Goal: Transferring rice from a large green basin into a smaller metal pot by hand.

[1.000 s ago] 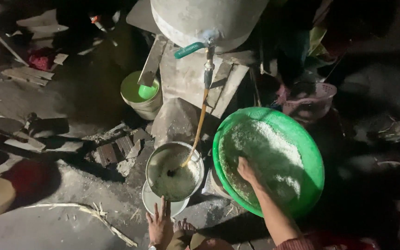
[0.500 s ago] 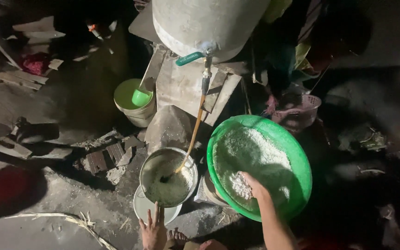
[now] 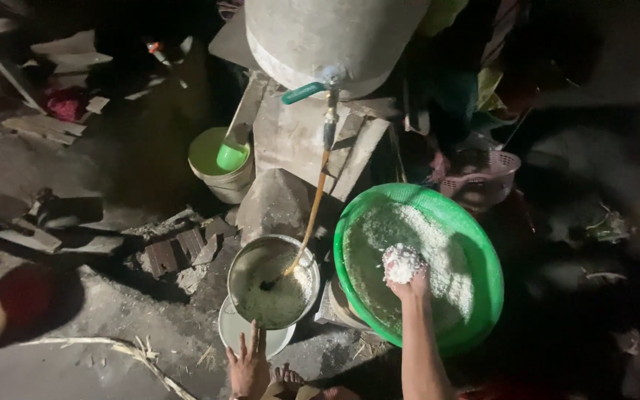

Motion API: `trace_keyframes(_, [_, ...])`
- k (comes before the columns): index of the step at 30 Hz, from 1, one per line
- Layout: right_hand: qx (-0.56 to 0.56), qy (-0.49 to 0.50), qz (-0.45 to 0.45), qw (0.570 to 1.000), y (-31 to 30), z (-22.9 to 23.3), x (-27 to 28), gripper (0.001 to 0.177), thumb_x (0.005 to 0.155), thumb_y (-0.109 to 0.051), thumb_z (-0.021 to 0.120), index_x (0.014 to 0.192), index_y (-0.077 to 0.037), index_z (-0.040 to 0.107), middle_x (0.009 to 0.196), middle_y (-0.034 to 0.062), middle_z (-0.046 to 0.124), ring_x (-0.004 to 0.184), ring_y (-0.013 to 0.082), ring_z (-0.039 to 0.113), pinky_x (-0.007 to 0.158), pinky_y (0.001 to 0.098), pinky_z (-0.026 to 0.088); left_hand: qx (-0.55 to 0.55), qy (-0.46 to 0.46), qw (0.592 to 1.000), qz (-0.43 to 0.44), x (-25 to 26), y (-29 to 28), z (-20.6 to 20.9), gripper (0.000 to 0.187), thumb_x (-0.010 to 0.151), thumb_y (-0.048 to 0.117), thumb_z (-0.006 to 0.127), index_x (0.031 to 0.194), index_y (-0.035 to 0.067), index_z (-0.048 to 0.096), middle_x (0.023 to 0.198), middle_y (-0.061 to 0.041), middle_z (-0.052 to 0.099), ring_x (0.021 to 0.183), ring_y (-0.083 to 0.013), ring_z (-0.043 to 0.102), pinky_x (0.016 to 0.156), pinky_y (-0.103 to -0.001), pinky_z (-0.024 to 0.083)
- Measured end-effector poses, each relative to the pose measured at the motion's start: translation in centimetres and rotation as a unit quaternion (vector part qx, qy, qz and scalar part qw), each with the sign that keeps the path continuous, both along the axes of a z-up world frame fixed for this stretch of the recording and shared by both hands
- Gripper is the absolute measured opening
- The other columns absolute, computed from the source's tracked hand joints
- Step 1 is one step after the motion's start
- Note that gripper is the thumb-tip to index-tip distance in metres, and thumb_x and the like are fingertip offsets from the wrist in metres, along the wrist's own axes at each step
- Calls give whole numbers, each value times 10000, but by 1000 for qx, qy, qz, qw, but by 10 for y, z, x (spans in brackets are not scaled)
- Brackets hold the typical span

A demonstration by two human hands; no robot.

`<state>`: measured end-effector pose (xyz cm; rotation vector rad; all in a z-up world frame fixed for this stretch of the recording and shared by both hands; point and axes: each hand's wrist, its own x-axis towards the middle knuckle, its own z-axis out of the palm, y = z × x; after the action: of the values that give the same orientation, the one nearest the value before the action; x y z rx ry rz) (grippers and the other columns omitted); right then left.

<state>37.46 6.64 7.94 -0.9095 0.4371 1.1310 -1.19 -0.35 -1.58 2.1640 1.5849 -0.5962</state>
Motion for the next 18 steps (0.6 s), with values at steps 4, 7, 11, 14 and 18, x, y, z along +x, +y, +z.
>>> trace_keyframes(4, [44, 15, 0, 999, 11, 26, -31, 498, 888, -568, 476, 997, -122, 670, 922, 72, 668, 799, 215, 653, 633, 299, 571, -8, -23, 1000, 16, 0, -2, 6, 852, 881, 246, 486, 1522, 198, -73, 1604, 9, -116, 1443, -358, 104, 1088, -639, 192])
trace_keyframes(7, [72, 49, 45, 995, 23, -9, -46, 371, 841, -483, 616, 978, -146, 693, 920, 45, 690, 807, 214, 653, 628, 292, 560, 33, -39, 999, 9, 0, -3, 7, 862, 834, 198, 493, 1522, 171, -25, 1602, -26, -89, 1428, -377, 141, 1075, -655, 219])
trace_keyframes(11, [175, 97, 175, 964, 40, -65, -81, 405, 762, -373, 449, 991, -132, 681, 1029, 132, 682, 882, 307, 617, 587, 312, 491, 105, -45, 993, -17, -3, -9, -23, 847, 849, 408, 571, 1508, 140, 113, 1586, -68, -43, 1389, -406, 206, 1008, -701, 271])
trace_keyframes(14, [134, 115, 197, 964, 49, -63, -140, 212, 828, -300, 560, 911, -186, 718, 993, 66, 719, 988, 254, 668, 930, 442, 500, 20, -87, 995, 36, 0, -4, -2, 818, 847, 152, 549, 1519, 150, 83, 1596, -36, -54, 1421, -411, 116, 1080, -684, 198])
trace_keyframes(18, [112, 79, 286, 949, 52, -57, -198, 126, 849, -156, 528, 760, -107, 603, 681, 85, 586, 618, 247, 593, 516, 283, 516, 39, -83, 995, 44, 1, -5, 2, 778, 832, 76, 499, 1512, 154, 128, 1591, -43, -25, 1414, -409, 141, 1067, -686, 222])
